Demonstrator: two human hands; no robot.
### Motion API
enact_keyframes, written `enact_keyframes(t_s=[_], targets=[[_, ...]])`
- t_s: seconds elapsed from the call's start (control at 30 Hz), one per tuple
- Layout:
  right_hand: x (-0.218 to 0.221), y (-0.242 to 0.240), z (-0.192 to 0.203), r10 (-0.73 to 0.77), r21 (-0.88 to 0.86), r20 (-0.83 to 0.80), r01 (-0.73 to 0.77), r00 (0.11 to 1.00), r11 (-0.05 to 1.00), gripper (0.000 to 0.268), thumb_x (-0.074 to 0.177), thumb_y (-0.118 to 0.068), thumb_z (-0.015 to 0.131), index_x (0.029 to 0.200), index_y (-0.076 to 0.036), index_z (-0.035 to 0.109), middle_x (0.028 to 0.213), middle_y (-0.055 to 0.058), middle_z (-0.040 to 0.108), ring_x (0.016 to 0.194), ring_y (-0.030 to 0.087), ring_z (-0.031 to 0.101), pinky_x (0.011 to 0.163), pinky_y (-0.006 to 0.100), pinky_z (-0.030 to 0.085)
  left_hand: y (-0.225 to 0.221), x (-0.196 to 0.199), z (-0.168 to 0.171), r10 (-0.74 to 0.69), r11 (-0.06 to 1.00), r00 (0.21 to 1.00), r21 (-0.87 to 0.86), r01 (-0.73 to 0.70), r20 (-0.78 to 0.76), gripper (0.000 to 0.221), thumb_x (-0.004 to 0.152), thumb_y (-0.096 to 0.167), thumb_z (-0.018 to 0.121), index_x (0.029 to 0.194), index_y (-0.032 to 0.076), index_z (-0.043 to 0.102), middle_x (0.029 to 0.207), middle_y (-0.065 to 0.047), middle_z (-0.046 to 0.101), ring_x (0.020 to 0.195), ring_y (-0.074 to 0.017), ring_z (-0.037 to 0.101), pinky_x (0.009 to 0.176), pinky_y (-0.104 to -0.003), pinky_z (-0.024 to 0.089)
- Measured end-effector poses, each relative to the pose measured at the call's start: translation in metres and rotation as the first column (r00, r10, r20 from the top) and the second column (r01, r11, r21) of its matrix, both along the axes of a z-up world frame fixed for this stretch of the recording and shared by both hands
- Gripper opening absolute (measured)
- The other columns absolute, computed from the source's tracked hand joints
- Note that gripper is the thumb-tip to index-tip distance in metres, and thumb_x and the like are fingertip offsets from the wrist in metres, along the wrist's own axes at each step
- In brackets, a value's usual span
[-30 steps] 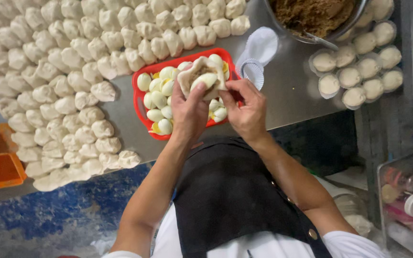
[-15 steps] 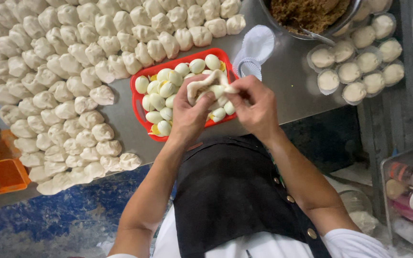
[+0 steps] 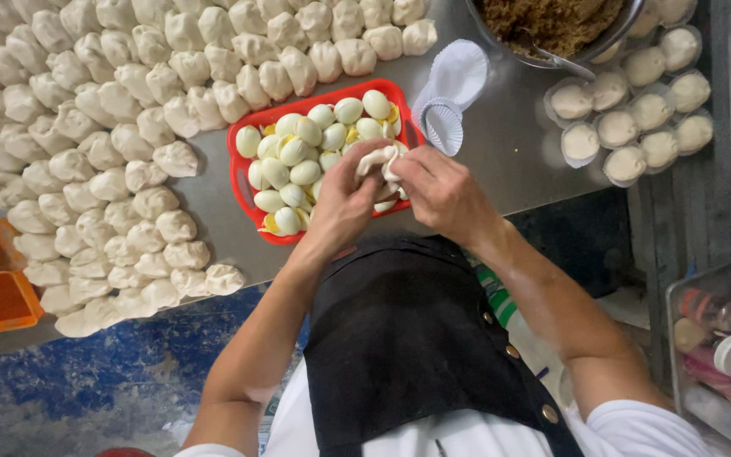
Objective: The person prepares buns by scooping meat filling onto dough, adding a boiled egg, and folding the dough closed to seal the contents.
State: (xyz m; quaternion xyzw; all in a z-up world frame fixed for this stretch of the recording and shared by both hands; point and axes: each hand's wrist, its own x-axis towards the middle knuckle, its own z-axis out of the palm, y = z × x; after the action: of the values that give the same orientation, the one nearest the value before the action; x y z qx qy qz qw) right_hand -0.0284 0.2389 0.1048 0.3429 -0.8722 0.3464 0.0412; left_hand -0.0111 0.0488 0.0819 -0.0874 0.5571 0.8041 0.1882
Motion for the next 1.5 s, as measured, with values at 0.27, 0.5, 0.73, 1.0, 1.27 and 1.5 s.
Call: enact_keyframes(t_s=[0.27, 0.5, 0.73, 1.0, 1.27, 1.5], targets=[[-0.01, 0.006, 0.0, 0.004, -0.268, 0.5, 0.15, 0.866, 0.952, 0.034, 0.094, 0.003, 0.072, 0.125, -0.005, 0.065, 0.106, 0.011, 0.07, 0.088, 0.018, 0.072, 0.078, 0.032, 0.058, -0.012, -0.003, 0.015, -0.197, 0.975, 0.976, -0.124, 0.185, -0.091, 0.056, 0.095, -0.001, 0.055, 0.151, 0.005, 0.045, 0.139, -0.011, 0.059, 0.131, -0.0209, 0.057, 0.113, -0.034, 0.046], [-0.011, 0.01, 0.005, 0.017, -0.212, 0.442, 0.087, 0.897, 0.973, 0.022, 0.096, -0.002, 0.074, 0.115, -0.004, 0.063, 0.096, 0.008, 0.067, 0.082, 0.019, 0.069, 0.075, 0.032, 0.057, -0.017, -0.014, 0.019, -0.338, 0.937, 0.939, -0.122, 0.328, -0.067, 0.067, 0.091, 0.002, 0.058, 0.156, 0.006, 0.041, 0.145, -0.012, 0.054, 0.136, -0.0219, 0.052, 0.116, -0.033, 0.04], [-0.017, 0.005, 0.02, 0.043, -0.145, 0.284, -0.001, 0.958, 0.989, 0.026, 0.093, -0.004, 0.077, 0.115, -0.006, 0.063, 0.098, 0.011, 0.067, 0.085, 0.024, 0.071, 0.073, 0.035, 0.057, -0.024, -0.026, 0.015, -0.429, 0.872, 0.882, -0.164, 0.461, 0.195, 0.065, 0.095, 0.008, 0.048, 0.16, 0.011, 0.044, 0.121, -0.013, 0.065, 0.108, -0.023, 0.06, 0.097, -0.034, 0.05], [-0.019, 0.002, 0.017, -0.167, -0.088, 0.368, 0.213, 0.915, 0.973, 0.02, 0.095, -0.006, 0.076, 0.113, -0.007, 0.066, 0.096, 0.012, 0.071, 0.074, 0.025, 0.073, 0.066, 0.035, 0.058, -0.012, -0.032, 0.014, -0.014, 0.997, 0.999, 0.077, 0.012, 0.032, 0.076, 0.09, -0.008, 0.052, 0.162, 0.004, 0.033, 0.142, -0.008, 0.055, 0.129, -0.0154, 0.05, 0.105, -0.033, 0.046], [-0.018, -0.001, 0.021, -0.147, -0.202, 0.397, 0.243, 0.906, 0.949, 0.045, 0.094, -0.006, 0.076, 0.133, -0.006, 0.055, 0.093, 0.011, 0.069, 0.079, 0.024, 0.071, 0.071, 0.035, 0.058, 0.008, -0.014, 0.004, 0.17, 0.979, 0.982, 0.127, -0.16, -0.076, 0.043, 0.107, 0.005, 0.059, 0.148, -0.001, 0.054, 0.133, -0.008, 0.068, 0.116, -0.0139, 0.064, 0.102, -0.029, 0.054], [-0.024, 0.002, 0.029, -0.031, -0.127, 0.191, 0.056, 0.981, 0.99, 0.032, 0.097, -0.005, 0.078, 0.123, -0.009, 0.058, 0.102, 0.013, 0.07, 0.09, 0.03, 0.073, 0.076, 0.039, 0.058, 0.01, -0.012, 0.008, 0.077, 0.955, 0.967, -0.261, -0.142, -0.245, 0.038, 0.104, -0.004, 0.06, 0.141, 0.001, 0.066, 0.13, -0.015, 0.066, 0.116, -0.0166, 0.061, 0.097, -0.03, 0.052]])
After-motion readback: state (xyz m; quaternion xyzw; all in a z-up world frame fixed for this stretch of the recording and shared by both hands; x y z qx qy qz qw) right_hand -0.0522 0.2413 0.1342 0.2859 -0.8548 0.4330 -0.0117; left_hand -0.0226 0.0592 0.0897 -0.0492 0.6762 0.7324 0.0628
